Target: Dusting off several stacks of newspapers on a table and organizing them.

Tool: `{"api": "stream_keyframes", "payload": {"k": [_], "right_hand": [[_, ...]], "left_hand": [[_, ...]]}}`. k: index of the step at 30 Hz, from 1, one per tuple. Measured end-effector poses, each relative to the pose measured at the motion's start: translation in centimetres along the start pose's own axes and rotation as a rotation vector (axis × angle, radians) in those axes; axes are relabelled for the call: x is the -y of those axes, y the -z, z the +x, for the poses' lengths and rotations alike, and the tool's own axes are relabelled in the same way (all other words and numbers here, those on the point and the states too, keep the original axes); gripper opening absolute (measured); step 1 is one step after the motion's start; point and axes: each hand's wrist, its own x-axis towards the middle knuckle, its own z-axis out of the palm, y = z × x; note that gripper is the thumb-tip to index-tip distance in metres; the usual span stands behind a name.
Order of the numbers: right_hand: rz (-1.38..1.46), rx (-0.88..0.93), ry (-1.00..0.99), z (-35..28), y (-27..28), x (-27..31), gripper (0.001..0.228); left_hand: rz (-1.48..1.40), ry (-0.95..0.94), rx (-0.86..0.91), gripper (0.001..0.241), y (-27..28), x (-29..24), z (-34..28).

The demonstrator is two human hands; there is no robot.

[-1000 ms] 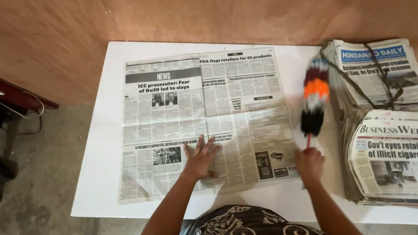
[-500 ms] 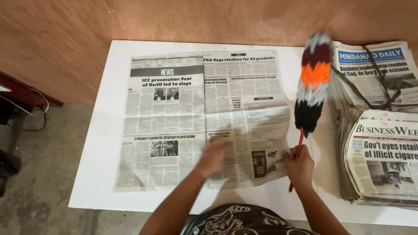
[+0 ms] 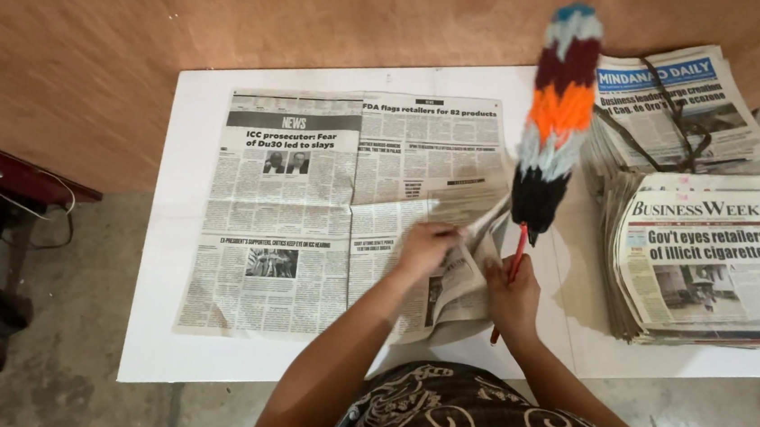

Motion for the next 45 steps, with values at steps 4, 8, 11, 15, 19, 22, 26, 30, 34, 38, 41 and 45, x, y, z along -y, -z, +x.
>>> {"api": "stream_keyframes", "payload": {"k": [4, 8, 11, 15, 19, 22, 26, 30, 34, 38, 41, 45], "right_hand": [[-0.001, -0.089, 0.065, 0.7, 0.4, -2.4, 0.029], [-0.06, -0.213, 0.271, 1.6, 0.7, -5.9, 0.024], [-0.243, -0.265, 0.3, 3.2, 0.5, -9.7, 0.015], [-0.854, -0.232, 0.352, 6.4, 0.9, -14.8, 0.017], [-0.667, -0.045, 0.349, 5.2, 2.7, -11.4, 0.028], [-0.486, -0.064, 0.427, 3.8, 1.9, -6.6, 0.037], [-0.481, 0.046, 0.497, 1.7, -1.2, 0.8, 0.037], [-0.481, 0.135, 0.92, 0.8, -6.7, 2.4, 0.046], [-0.721, 0.692, 0.504, -4.6, -10.6, 7.3, 0.047], [-0.919, 0.819, 0.655, -4.3, -15.3, 2.2, 0.078], [-0.935, 0.666, 0.557, -2.0, -14.2, 1.5, 0.07], [-1.236, 0.112, 0.721, 8.5, -12.2, -10.3, 0.062]], "left_hand": [[0.076, -0.052, -0.102, 0.024, 4.9, -1.0, 1.1], [0.043, -0.371, -0.45, 0.04, 13.5, 6.2, 4.3], [-0.271, -0.273, -0.786, 0.032, 19.0, 8.7, 1.1], [-0.045, 0.152, -0.89, 0.027, 26.4, 17.1, -3.8], [0.375, 0.519, -0.625, 0.038, 30.0, 18.1, -7.8], [0.663, 0.697, -0.625, 0.046, 31.9, 17.7, -9.0], [0.683, 0.697, -0.563, 0.04, 33.3, 16.7, -9.1], [0.562, 0.523, -0.555, 0.028, 35.3, 18.3, -8.5], [0.418, 0.619, -0.336, 0.03, 34.8, 13.3, -9.0], [0.274, 0.545, -0.299, 0.033, 37.6, 19.6, -8.4], [0.071, 0.591, -0.231, 0.026, 39.7, 21.7, -8.0], [-0.107, 0.706, -0.136, 0.058, 39.5, 16.1, -9.4]]}}
